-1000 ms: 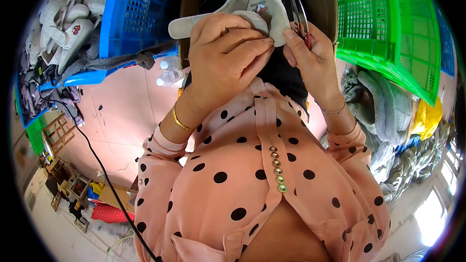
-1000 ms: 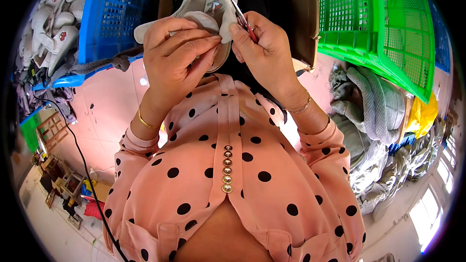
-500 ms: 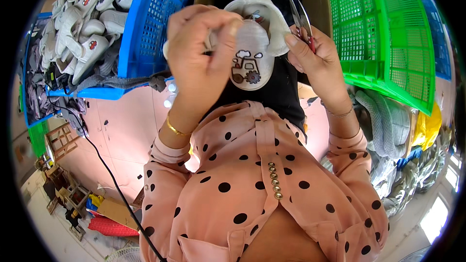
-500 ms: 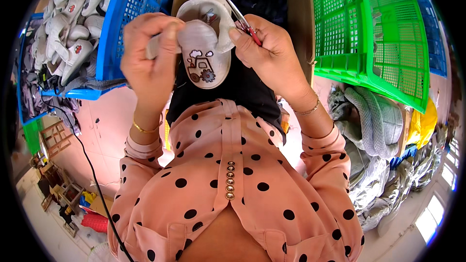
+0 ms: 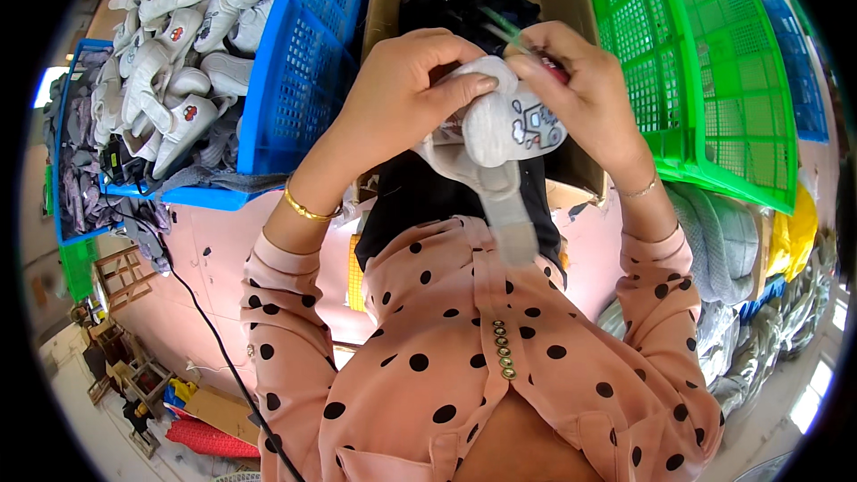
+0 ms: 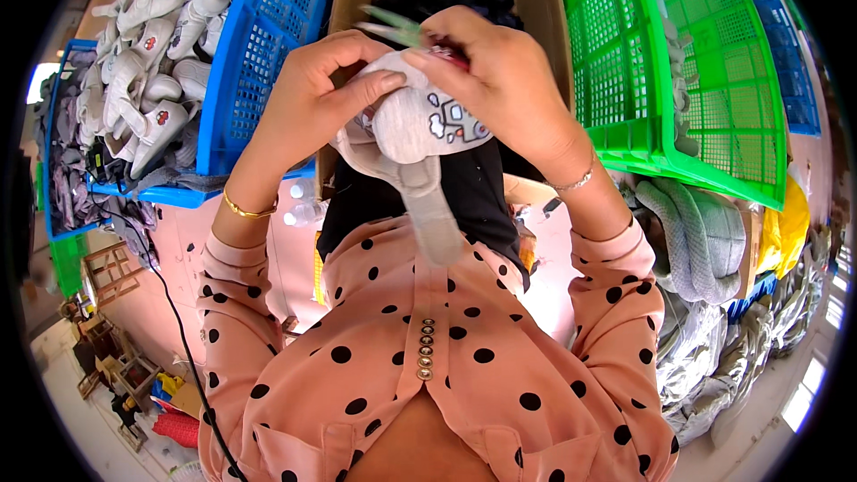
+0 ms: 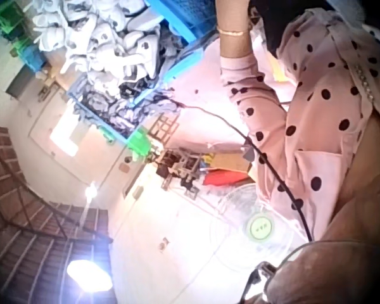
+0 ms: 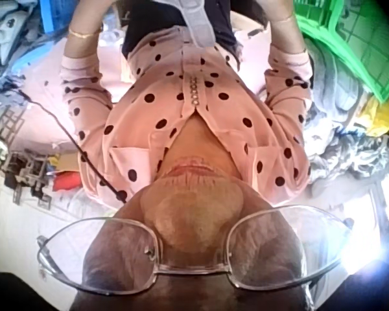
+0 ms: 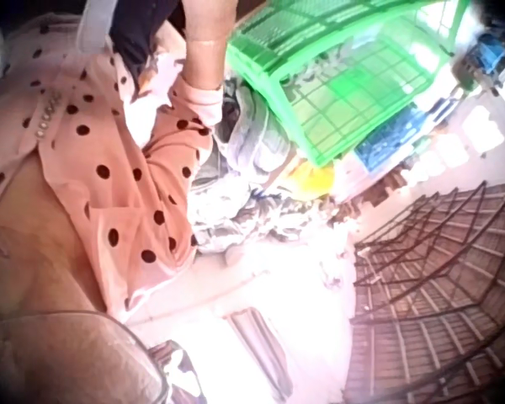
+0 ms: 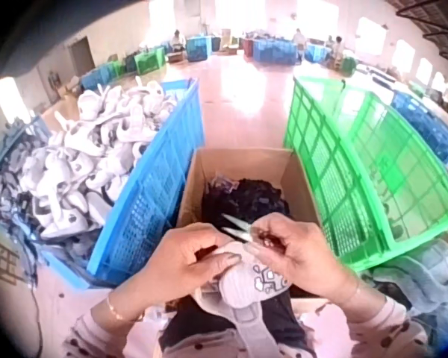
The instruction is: The person sits on the floor and uses scissors to trim loose threads and excess fabric from the edges of white slippers. They handle the slippers one by one, turning them over to access different sides and carefully cutting away small imperfections.
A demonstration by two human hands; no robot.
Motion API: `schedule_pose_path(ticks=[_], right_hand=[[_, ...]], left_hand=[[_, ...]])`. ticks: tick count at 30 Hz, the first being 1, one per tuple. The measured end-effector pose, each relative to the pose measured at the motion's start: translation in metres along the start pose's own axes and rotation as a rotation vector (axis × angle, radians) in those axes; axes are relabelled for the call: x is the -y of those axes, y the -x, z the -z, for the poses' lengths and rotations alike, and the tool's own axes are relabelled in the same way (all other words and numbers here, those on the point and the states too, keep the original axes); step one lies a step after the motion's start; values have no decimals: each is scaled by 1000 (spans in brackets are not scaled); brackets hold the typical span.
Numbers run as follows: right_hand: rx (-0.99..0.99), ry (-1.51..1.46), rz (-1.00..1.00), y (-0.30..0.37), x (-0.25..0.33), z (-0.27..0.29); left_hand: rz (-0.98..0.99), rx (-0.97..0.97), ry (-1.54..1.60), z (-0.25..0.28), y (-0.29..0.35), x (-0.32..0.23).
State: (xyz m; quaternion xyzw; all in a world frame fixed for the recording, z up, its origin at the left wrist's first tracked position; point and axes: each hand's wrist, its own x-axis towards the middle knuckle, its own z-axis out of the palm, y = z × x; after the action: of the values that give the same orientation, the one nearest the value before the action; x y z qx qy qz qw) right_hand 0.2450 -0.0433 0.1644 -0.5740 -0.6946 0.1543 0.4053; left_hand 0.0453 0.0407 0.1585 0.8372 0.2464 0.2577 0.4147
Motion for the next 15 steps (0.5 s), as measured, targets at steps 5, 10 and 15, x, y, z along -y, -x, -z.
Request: schedule_pose_path(ticks=[5,10,15], right_hand=[[-105,359,119,14,-1,21],[-87,525,246,15,4,28],[-122,587,324,15,7,32]], left_hand=[[163,-108,364,1,5,-3],[209,-80,585,-2,10,-9],[295,-90,766,-5,12,-17]])
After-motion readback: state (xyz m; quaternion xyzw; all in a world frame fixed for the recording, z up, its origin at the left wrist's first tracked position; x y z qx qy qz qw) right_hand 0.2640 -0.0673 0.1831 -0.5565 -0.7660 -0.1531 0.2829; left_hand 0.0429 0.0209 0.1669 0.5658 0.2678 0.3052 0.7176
